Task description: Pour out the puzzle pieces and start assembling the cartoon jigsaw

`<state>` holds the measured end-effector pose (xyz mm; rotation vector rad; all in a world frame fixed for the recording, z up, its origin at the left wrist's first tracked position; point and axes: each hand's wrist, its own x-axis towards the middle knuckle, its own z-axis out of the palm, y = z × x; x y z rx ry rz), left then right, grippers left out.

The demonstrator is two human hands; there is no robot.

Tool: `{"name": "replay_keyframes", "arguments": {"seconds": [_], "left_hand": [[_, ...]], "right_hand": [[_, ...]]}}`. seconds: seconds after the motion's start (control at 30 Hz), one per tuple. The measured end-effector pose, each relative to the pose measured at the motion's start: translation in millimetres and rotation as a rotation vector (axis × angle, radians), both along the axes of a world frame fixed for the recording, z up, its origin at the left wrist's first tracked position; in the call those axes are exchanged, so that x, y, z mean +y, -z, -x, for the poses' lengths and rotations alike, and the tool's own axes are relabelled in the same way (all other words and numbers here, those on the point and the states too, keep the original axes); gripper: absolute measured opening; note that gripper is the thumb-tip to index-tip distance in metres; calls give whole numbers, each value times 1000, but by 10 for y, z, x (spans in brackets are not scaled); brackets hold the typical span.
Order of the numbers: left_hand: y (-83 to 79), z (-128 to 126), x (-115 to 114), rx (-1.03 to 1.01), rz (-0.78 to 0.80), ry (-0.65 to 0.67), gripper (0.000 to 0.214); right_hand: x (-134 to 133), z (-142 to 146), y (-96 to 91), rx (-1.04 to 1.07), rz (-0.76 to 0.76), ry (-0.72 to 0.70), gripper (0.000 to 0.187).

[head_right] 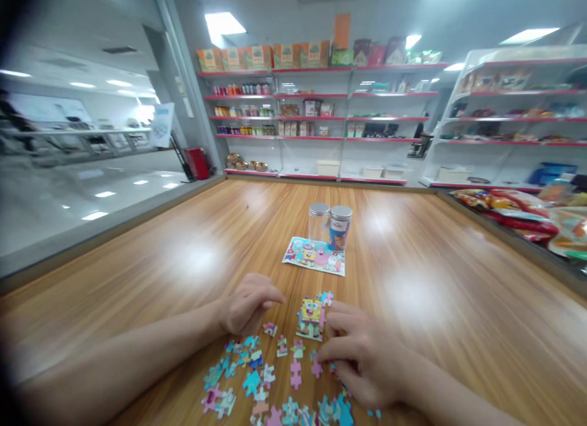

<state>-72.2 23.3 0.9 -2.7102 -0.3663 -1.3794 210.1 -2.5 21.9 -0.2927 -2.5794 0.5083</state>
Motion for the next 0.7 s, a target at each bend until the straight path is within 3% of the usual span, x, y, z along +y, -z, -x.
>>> {"name": "replay_keyframes", "arguments": {"seconds": [0.2, 0.5, 0.7], "left_hand": [[106, 31, 34, 46, 17, -87, 32], [29, -6, 42, 121, 198, 16, 34], [-15, -9, 21, 127, 219, 39, 40]], "right_hand": [[31, -53, 1, -10, -83, 10, 32], [90, -97, 80, -72, -175, 7, 40], [77, -69, 50, -32, -113, 21, 33]]}}
